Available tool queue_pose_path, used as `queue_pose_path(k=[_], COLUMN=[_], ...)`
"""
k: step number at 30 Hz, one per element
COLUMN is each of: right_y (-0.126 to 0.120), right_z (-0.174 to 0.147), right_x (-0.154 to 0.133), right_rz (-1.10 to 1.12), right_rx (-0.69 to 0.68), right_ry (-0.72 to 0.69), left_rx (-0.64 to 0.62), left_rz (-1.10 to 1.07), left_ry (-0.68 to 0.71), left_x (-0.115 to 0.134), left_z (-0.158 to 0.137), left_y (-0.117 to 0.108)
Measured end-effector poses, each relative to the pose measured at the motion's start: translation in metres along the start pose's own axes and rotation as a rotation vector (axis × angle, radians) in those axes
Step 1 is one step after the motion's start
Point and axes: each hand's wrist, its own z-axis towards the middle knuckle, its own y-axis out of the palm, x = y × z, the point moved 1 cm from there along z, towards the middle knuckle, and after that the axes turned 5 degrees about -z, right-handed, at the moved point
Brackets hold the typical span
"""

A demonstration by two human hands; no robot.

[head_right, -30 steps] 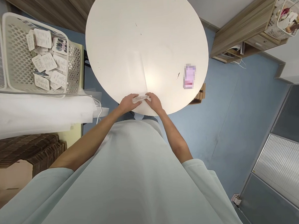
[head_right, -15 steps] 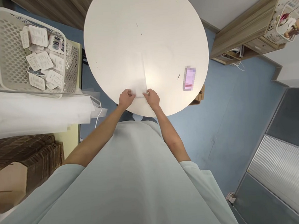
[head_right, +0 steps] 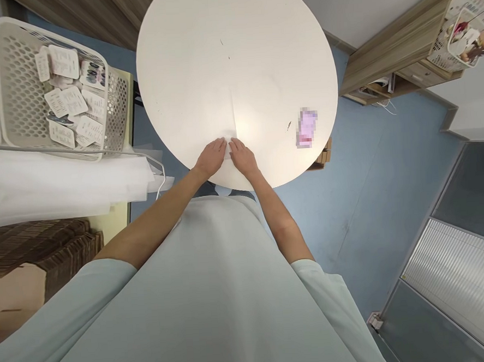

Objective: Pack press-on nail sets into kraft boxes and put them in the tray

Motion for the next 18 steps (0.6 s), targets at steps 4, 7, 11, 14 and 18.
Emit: queue_pose_path(k=[4,7,11,14,18], right_y=[0.012,0.026,0.040,0.041,0.031], right_z=[-0.016,-0.033,-0.056,-0.067,-0.067], right_x=[0.016,0.021,0.017,0.014,0.011], right_rz=[-0.032,-0.048,-0.057,-0.055,-0.021], right_rx=[-0.029,-0.044,-0.051,-0.058,-0.015], right_ry=[-0.070,-0.092,-0.118,-0.116,-0.039], left_rx=[-0.041,-0.070,-0.115,-0.104,0.010], left_rz=[0.047,0.088,0.083,0.029,-0.117], left_ry=[0.035,0.040,0.018,-0.016,-0.154], left_x=[-0.005,-0.004,-0.004,-0.007,-0.010], left_z=[-0.017,-0.039,-0.063,-0.070,-0.067], left_y=[0.000,0.002,0.008,0.012,0.010])
